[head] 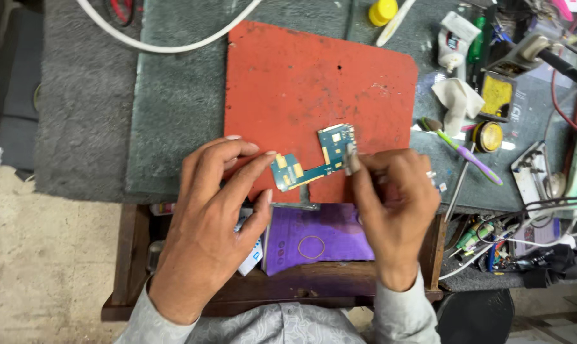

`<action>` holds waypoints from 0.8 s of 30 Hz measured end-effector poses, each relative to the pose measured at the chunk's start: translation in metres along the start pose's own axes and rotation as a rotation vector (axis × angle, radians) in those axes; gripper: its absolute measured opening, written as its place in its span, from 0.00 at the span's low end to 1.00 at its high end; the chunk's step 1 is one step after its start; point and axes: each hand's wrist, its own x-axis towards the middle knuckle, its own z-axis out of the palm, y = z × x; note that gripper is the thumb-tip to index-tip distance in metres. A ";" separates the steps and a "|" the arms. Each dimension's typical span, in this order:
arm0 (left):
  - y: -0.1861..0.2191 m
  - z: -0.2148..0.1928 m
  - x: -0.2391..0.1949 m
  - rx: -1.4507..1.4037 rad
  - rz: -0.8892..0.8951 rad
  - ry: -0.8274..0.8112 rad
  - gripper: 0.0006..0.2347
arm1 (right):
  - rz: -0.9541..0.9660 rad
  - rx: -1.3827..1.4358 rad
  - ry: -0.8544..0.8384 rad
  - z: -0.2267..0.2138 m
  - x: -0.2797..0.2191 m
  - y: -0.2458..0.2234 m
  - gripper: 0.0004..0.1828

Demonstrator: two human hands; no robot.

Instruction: The person cleans a small blue circuit board with a white cloth, wiping both sides and the attached ribbon cable. The person then applies a liquid from a brown bottle and continues to wipe the board with the cloth.

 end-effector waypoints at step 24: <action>-0.005 -0.001 -0.003 -0.012 0.017 0.022 0.23 | -0.238 0.107 -0.228 0.015 -0.002 -0.016 0.07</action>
